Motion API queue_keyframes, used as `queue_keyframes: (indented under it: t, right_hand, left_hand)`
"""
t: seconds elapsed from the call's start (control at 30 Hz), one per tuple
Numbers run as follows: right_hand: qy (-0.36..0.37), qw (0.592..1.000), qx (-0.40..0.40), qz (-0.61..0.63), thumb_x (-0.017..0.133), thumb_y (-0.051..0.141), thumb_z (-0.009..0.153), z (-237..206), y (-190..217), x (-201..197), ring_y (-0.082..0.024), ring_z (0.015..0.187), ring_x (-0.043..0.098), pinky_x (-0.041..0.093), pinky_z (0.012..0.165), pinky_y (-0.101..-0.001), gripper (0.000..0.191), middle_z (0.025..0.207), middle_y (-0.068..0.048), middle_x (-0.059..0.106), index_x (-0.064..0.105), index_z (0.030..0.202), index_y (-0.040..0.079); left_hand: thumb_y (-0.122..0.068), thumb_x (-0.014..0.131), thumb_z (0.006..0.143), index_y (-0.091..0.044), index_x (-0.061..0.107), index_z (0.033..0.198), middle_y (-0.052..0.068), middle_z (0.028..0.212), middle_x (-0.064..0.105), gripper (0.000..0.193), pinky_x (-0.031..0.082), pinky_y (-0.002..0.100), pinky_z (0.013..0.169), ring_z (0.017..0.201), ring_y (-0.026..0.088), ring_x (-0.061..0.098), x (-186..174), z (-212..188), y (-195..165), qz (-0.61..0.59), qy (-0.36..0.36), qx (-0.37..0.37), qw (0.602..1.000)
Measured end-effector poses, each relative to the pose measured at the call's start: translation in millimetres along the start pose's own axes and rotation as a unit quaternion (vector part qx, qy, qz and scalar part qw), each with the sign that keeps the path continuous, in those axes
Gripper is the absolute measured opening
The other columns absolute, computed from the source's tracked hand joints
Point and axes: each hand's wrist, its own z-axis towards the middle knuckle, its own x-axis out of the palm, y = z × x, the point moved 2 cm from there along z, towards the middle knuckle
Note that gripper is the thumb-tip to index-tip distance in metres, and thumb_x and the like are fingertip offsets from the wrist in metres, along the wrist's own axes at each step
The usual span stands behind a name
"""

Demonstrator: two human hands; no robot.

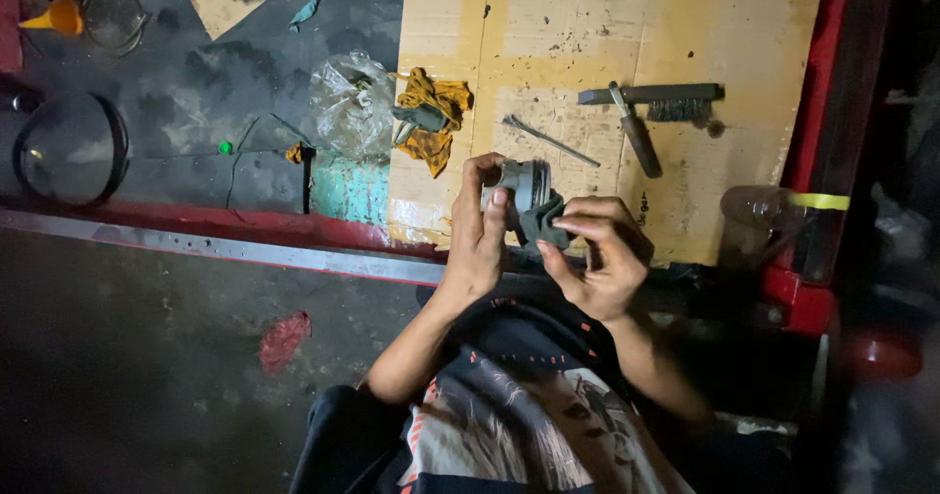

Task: The person holds a metal piston and scrubs its interior with a thin metal tool, then wipes the piston with a dark cloth. The person rotates the piston to clean different areas, including the top surface and ring grooves.

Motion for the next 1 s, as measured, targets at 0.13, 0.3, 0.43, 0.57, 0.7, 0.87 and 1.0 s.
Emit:
queue_keyframes:
  t: [0.13,0.3,0.43,0.57,0.7,0.87,1.0]
  right_hand:
    - [-0.032,0.999,0.016,0.03,0.084,0.004,0.086,-1.0,-1.1,5.1,-0.021,0.091,0.068,0.056,0.083,-0.0316,0.024,0.1,-0.013,0.068,0.064,0.096,-0.001]
    - [-0.044,0.993,0.084,0.073,0.08,0.001,0.094,14.9,-19.2,7.3,-0.019,0.096,0.066,0.057,0.086,-0.0284,0.022,0.105,-0.012,0.066,0.06,0.101,-0.001]
    - [-0.009,0.963,0.222,0.151,0.079,0.001,0.095,24.0,-32.4,10.4,-0.015,0.089,0.06,0.052,0.081,-0.0274,0.023,0.1,-0.009,0.063,0.057,0.1,-0.001]
    - [-0.053,0.996,0.062,0.029,0.078,0.004,0.094,2.2,-14.1,19.7,-0.02,0.092,0.065,0.055,0.083,-0.0301,0.02,0.103,-0.011,0.065,0.058,0.098,0.0]
    - [-0.062,0.996,-0.022,-0.057,0.08,0.012,0.089,-17.3,-6.1,25.3,-0.023,0.084,0.065,0.053,0.075,-0.0332,0.026,0.091,-0.012,0.064,0.057,0.089,0.002]
    - [-0.054,0.995,0.087,0.011,0.077,0.014,0.093,9.0,-27.5,20.2,-0.019,0.078,0.064,0.051,0.07,-0.0299,0.023,0.086,-0.009,0.064,0.058,0.088,0.004]
    - [0.04,0.983,0.157,0.089,0.078,0.014,0.098,55.5,-59.2,21.4,-0.016,0.079,0.068,0.056,0.071,-0.0277,0.019,0.088,-0.008,0.069,0.062,0.092,0.004]
  left_hand:
    - [-0.028,0.053,0.107,0.0,0.048,0.132,0.015,0.105,0.06,0.038,0.052,0.039,0.086,0.094,0.027,0.061,-2.4,2.2,-6.4,0.055,-0.011,0.146,0.988]
    - [-0.018,0.058,0.094,0.004,0.042,0.132,0.021,0.11,0.054,0.047,0.051,0.04,0.084,0.091,0.031,0.057,-6.9,1.7,-4.3,0.111,0.008,0.212,0.971]
    - [-0.019,0.052,0.101,0.002,0.043,0.134,0.019,0.113,0.053,0.04,0.051,0.04,0.088,0.095,0.031,0.057,-4.4,-1.2,0.8,0.087,0.0,0.206,0.975]
    - [-0.028,0.051,0.104,0.0,0.048,0.132,0.016,0.105,0.056,0.039,0.05,0.039,0.084,0.092,0.027,0.058,-3.4,3.1,7.2,0.08,-0.021,0.159,0.984]
    - [-0.027,0.049,0.104,0.0,0.05,0.13,0.014,0.102,0.058,0.037,0.05,0.038,0.082,0.089,0.026,0.058,-2.6,6.0,10.6,0.036,-0.019,0.123,0.991]
    - [-0.023,0.05,0.1,0.001,0.045,0.132,0.017,0.107,0.053,0.041,0.049,0.038,0.085,0.094,0.027,0.055,-5.4,4.4,7.3,0.074,-0.012,0.209,0.975]
    - [-0.028,0.045,0.103,0.001,0.045,0.133,0.014,0.107,0.055,0.042,0.049,0.036,0.085,0.091,0.025,0.054,-4.2,0.7,9.6,0.057,0.0,0.17,0.984]
